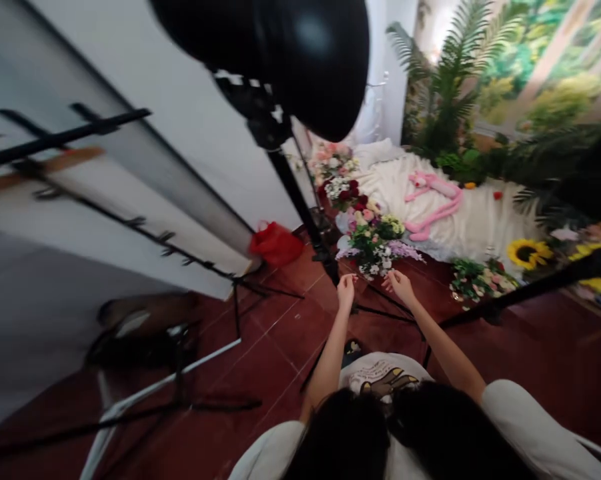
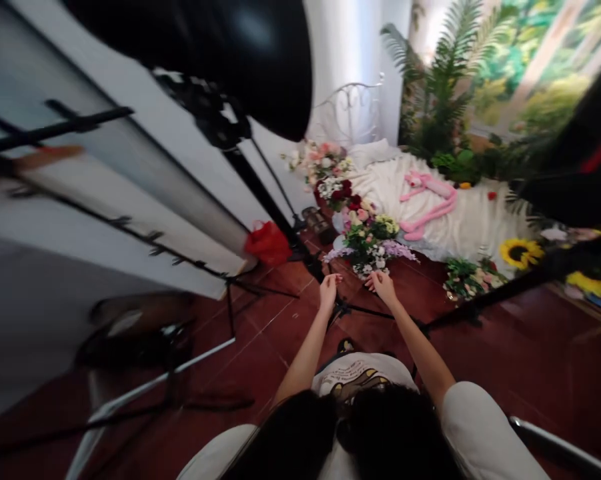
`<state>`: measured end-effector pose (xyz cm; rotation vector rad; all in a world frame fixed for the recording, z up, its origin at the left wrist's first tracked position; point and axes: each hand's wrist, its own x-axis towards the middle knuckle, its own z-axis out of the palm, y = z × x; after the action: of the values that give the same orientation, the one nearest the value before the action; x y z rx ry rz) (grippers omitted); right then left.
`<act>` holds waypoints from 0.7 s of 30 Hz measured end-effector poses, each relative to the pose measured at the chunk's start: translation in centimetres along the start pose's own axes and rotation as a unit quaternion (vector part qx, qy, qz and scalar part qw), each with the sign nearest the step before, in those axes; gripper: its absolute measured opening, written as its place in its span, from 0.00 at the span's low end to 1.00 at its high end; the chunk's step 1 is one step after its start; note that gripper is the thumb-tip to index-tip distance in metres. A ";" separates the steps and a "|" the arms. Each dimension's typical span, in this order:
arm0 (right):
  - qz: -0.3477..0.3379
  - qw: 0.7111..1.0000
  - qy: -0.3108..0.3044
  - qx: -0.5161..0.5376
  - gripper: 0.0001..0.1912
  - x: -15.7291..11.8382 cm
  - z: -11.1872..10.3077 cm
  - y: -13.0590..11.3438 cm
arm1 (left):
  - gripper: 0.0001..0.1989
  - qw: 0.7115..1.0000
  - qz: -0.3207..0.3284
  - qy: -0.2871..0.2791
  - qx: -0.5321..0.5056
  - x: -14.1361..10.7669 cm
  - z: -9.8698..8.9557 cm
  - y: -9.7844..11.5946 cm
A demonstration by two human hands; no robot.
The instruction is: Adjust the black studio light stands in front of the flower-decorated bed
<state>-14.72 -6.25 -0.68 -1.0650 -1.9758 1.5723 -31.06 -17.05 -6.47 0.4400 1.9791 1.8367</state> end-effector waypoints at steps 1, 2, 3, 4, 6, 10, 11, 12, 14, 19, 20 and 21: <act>-0.008 1.000 -0.028 -0.009 0.31 1.0 1.4 -1.1 | 0.17 1.000 0.009 0.018 0.001 0.2 -1.4 0.2; -0.016 0.998 -0.055 -0.017 0.30 1.9 2.7 -2.2 | 0.16 0.999 0.017 0.038 0.005 0.4 -2.7 0.5; -0.025 0.996 -0.078 -0.024 0.29 2.9 4.0 -3.4 | 0.15 0.998 0.025 0.061 0.012 0.5 -3.9 0.8; -0.035 0.994 -0.101 -0.030 0.28 3.9 5.2 -4.5 | 0.14 0.995 0.033 0.086 0.021 0.6 -5.0 1.3; -0.049 0.988 -0.141 -0.046 0.28 6.0 7.3 -6.9 | 0.13 0.990 0.051 0.130 0.032 0.7 -6.6 2.4; -0.026 0.969 -0.192 -0.155 0.36 11.0 10.5 -11.0 | 0.15 0.989 0.114 0.095 0.016 0.8 -8.2 5.0; -0.014 0.958 -0.201 -0.202 0.39 12.1 11.1 -11.8 | 0.16 0.989 0.130 0.076 0.013 0.8 -8.2 5.5; -0.003 0.945 -0.212 -0.250 0.41 13.1 11.7 -12.4 | 0.17 0.988 0.141 0.062 0.013 0.8 -8.2 6.0; 0.023 0.916 -0.238 -0.322 0.41 14.7 12.6 -13.3 | 0.19 0.988 0.149 0.048 0.013 0.8 -7.9 6.7; -0.004 0.905 -0.278 -0.323 0.31 15.8 13.6 -13.4 | 0.21 0.989 0.138 0.046 0.009 1.6 -6.8 7.5; -0.028 0.911 -0.270 -0.310 0.30 15.8 13.6 -13.2 | 0.21 0.990 0.136 0.043 0.014 1.8 -6.6 7.5; -0.050 0.917 -0.261 -0.298 0.28 15.8 13.6 -13.1 | 0.21 0.990 0.136 0.039 0.019 2.0 -6.5 7.6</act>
<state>-38.42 -3.97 5.43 -0.7532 -2.9490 1.3125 -36.32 -21.04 1.27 0.6897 2.0940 2.0079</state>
